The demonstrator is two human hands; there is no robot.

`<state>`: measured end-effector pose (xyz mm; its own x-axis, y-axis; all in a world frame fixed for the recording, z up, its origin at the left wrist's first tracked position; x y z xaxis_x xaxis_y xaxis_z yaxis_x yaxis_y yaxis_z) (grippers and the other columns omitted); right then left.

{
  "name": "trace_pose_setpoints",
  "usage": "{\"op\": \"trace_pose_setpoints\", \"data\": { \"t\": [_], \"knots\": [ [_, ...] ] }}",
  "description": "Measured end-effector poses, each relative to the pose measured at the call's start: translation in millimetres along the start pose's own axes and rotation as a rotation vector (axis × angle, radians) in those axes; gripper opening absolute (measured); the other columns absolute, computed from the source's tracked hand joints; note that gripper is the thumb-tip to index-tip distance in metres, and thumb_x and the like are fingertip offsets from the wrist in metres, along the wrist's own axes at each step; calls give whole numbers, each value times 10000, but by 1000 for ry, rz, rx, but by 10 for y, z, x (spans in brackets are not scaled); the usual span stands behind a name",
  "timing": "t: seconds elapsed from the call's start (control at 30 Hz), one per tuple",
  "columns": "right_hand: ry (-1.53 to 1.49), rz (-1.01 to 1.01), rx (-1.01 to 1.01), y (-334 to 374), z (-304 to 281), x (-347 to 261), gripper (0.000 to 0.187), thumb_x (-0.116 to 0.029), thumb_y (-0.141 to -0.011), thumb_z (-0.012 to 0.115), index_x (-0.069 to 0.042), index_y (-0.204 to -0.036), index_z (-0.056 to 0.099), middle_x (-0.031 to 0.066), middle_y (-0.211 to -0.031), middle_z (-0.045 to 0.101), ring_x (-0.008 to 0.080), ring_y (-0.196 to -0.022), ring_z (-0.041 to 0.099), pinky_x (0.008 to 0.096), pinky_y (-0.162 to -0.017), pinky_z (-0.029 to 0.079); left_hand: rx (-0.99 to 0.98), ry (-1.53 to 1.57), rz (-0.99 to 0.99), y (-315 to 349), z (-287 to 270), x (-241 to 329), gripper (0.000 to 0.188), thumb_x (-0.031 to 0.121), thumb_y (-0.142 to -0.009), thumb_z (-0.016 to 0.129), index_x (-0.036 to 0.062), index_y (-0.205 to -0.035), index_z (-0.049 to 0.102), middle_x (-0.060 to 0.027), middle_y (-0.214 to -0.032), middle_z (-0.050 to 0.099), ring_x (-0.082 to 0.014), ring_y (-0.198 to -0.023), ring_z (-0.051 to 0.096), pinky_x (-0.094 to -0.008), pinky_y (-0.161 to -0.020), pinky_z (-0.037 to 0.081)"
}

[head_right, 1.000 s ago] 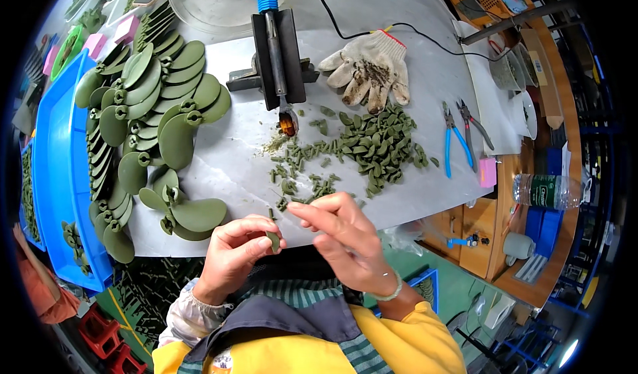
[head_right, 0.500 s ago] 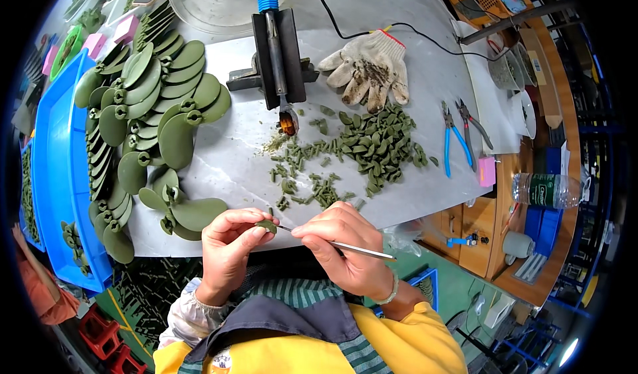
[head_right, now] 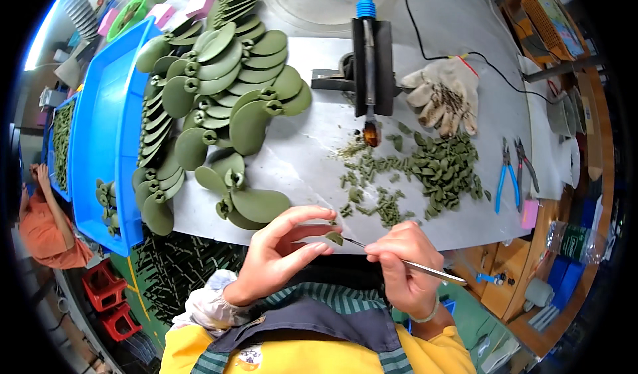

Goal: The person trims excess plastic from propeller blades using a craft knife and fits the plastic pieces together by hand.

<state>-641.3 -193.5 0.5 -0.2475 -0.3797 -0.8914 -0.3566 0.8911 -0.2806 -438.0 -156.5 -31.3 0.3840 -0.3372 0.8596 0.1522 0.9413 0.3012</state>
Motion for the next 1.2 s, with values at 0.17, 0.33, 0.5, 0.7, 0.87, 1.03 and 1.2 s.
{"op": "trace_pose_setpoints", "data": {
  "t": [0.17,0.33,0.5,0.7,0.87,1.03,1.2],
  "knots": [
    [-94,44,87,15,-18,15,207,-169,-1031,564,-8,-933,650,89,-813,663,166,-656,594,296,-638,464,268,-980,442,301,-747,411,467,-81,-855,642,16,-1307,576,-165,-1272,547,-287,-1006,618,-355,-871,521],
    [-172,117,75,-17,42,10,238,-186,-1035,568,13,-930,647,105,-839,654,162,-674,601,257,-587,472,388,-1375,245,231,-1360,551,591,-21,-823,714,70,-1383,546,-118,-1303,544,-278,-1156,526,-342,-902,463],
    [-122,128,99,-79,0,40,206,-121,-1029,558,32,-929,654,105,-840,646,155,-680,600,257,-592,479,351,-978,140,304,-1615,487,325,7,-835,743,4,-1129,605,-67,-1039,659,-190,-994,629,-340,-920,491],
    [-129,219,157,-201,-112,55,173,-81,-1035,544,40,-977,652,86,-877,634,117,-723,615,241,-643,494,422,-452,-93,853,-1655,780,194,-41,-870,685,-23,-1051,619,-8,-990,625,-90,-915,595,-230,-797,477],
    [-78,210,169,-307,-149,67,163,-98,-1041,546,38,-1005,628,84,-899,628,115,-740,618,238,-654,497,415,-161,34,989,-1336,826,238,-7,-803,688,-26,-1023,599,-78,-941,668,-151,-868,636,-277,-797,516],
    [43,150,230,-406,-266,104,167,-99,-1044,539,39,-996,619,82,-918,624,118,-746,617,234,-671,495,23,-181,-85,186,-421,380,252,14,-948,667,-23,-1191,611,-33,-1033,660,-87,-905,613,-238,-790,513],
    [53,113,231,-520,-279,141,150,-79,-1038,544,43,-1004,626,82,-919,629,117,-750,612,238,-674,492,-23,-432,-75,-80,-285,121,215,29,-982,612,-23,-1187,578,-27,-1050,624,-72,-942,574,-214,-792,484]
  ]
}}
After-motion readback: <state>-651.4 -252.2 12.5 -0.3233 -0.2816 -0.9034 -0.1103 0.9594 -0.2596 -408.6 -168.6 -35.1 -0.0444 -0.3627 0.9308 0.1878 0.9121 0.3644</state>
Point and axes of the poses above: each hand's wrist, its own y-axis away from the middle knuckle, its own z-axis out of the palm, x = y × z, the point moved 2 cm from there along -y, towards the middle knuckle
